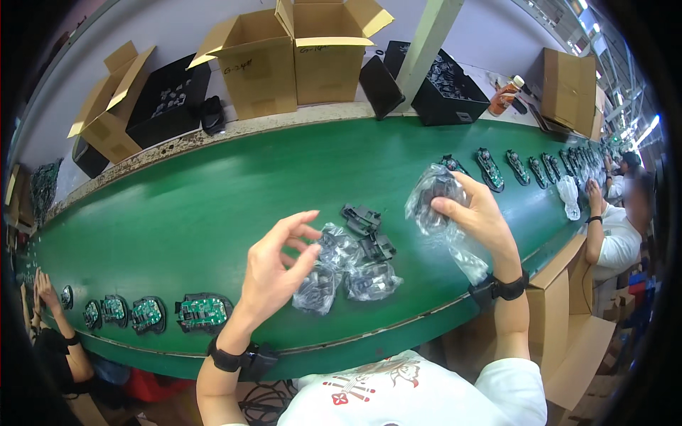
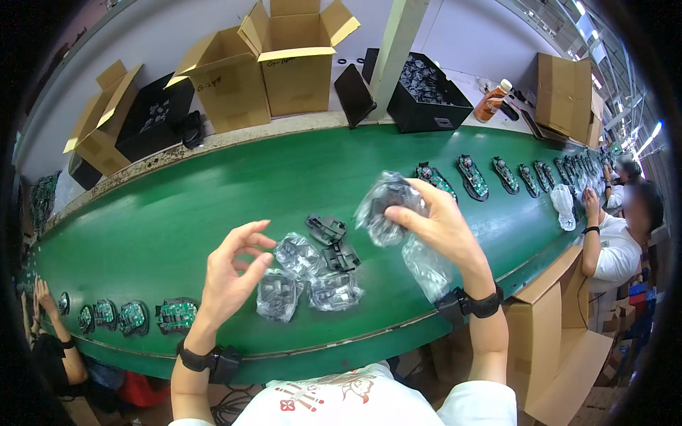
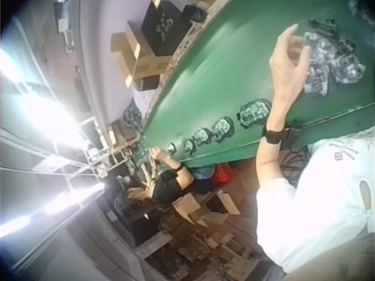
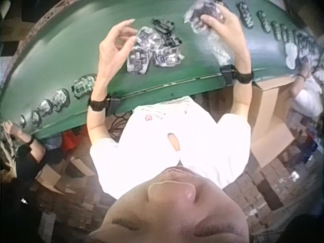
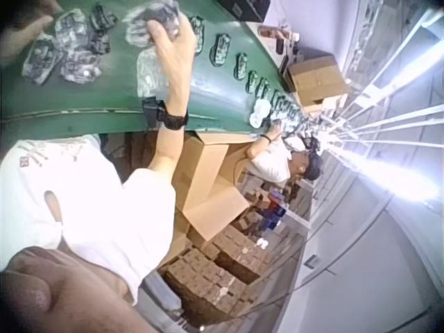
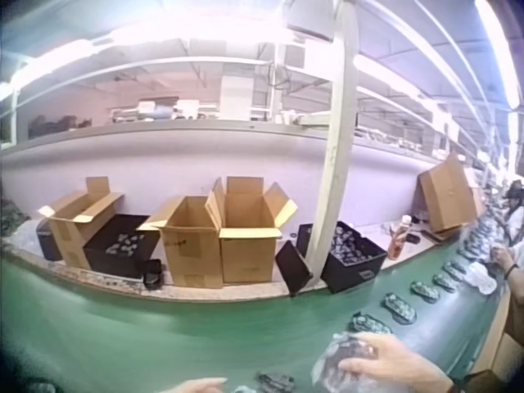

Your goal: The person unpacks small black plastic components from a plastic bag and places them on a green workbench. They then pick up small circular metal parts and attach them to green circuit boards, pressing them into place. The person repeats this process for several circuit boards, moving the completed units to the side.

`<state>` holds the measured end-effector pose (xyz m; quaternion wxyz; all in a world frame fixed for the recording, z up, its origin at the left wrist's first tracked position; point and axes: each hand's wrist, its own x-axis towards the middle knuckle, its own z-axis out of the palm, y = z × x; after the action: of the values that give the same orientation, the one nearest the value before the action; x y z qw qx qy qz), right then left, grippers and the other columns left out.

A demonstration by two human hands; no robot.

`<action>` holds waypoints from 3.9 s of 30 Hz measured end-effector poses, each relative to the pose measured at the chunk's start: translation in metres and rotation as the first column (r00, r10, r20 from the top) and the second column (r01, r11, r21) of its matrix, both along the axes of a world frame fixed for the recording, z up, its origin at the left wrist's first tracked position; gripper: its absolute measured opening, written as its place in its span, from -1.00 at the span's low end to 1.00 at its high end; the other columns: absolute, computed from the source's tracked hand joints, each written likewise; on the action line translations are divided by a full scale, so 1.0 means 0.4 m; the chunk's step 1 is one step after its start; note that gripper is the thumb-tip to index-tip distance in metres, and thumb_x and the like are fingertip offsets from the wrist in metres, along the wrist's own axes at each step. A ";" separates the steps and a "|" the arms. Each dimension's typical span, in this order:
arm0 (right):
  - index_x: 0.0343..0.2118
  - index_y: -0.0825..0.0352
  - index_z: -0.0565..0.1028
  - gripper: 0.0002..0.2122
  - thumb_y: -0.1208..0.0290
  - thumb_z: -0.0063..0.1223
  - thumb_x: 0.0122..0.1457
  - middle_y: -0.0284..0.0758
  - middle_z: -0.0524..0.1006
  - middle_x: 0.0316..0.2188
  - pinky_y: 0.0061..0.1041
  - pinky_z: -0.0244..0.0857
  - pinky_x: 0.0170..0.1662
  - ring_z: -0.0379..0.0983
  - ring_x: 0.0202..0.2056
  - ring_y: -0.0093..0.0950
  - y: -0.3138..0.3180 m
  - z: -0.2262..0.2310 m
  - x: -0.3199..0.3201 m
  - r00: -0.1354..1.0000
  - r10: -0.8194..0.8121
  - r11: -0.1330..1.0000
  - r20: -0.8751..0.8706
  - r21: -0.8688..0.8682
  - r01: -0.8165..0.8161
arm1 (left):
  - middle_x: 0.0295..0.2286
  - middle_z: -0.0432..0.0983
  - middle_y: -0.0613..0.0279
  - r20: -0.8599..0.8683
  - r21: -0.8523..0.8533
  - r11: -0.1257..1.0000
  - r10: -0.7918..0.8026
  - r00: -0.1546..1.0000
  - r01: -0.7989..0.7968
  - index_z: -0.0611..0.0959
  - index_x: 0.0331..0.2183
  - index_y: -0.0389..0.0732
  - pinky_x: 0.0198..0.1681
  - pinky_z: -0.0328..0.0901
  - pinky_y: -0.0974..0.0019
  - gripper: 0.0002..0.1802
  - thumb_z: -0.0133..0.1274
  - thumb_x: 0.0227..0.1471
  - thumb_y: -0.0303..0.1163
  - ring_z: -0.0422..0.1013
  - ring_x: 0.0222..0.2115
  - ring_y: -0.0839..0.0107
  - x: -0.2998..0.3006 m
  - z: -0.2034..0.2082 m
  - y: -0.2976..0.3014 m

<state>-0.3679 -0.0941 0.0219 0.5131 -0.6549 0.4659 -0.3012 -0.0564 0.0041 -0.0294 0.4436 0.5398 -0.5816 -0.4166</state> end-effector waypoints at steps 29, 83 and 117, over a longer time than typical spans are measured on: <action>-0.11 0.31 0.60 -0.67 0.61 0.22 -0.01 -0.21 0.56 -0.32 -0.42 0.44 -0.25 0.55 -0.30 -0.32 0.115 -0.050 0.119 0.985 -0.009 0.843 -0.172 -0.532 -0.085 | -0.10 0.47 0.17 -0.173 -0.072 0.997 -0.038 0.984 0.026 0.55 0.07 -0.34 -0.32 0.55 0.43 -0.48 -0.05 0.05 -0.81 0.52 -0.27 0.50 -0.108 0.016 -0.029; -0.62 0.38 0.31 -0.64 0.40 0.23 0.22 -0.45 0.42 -0.56 -0.66 0.04 -0.46 0.18 -0.53 -0.67 0.071 0.002 -0.081 0.878 -0.479 0.777 -0.009 -0.470 0.419 | -0.40 0.44 0.19 0.578 -0.182 0.892 -0.243 0.779 0.413 0.69 -0.25 -0.10 0.15 0.17 0.03 -0.61 0.23 -0.26 -0.56 0.35 -0.22 0.14 -0.149 -0.101 0.002; -0.30 0.23 0.46 -0.82 0.51 0.16 0.00 -0.40 0.35 -0.55 -0.47 0.29 -0.59 0.46 -0.59 -0.48 0.156 0.004 0.040 0.688 -0.058 0.496 -0.724 -0.619 -0.610 | 0.16 0.36 0.01 0.159 -0.371 0.913 -0.119 0.980 0.171 0.35 0.25 -0.24 0.12 0.30 0.16 -0.21 0.23 0.00 -0.41 0.38 0.05 0.22 -0.153 0.000 -0.051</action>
<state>-0.3520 -0.0319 0.0236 -0.0159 -0.9464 0.2929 -0.1351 -0.1177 -0.0161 -0.0295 0.4684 0.4244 -0.7187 -0.2898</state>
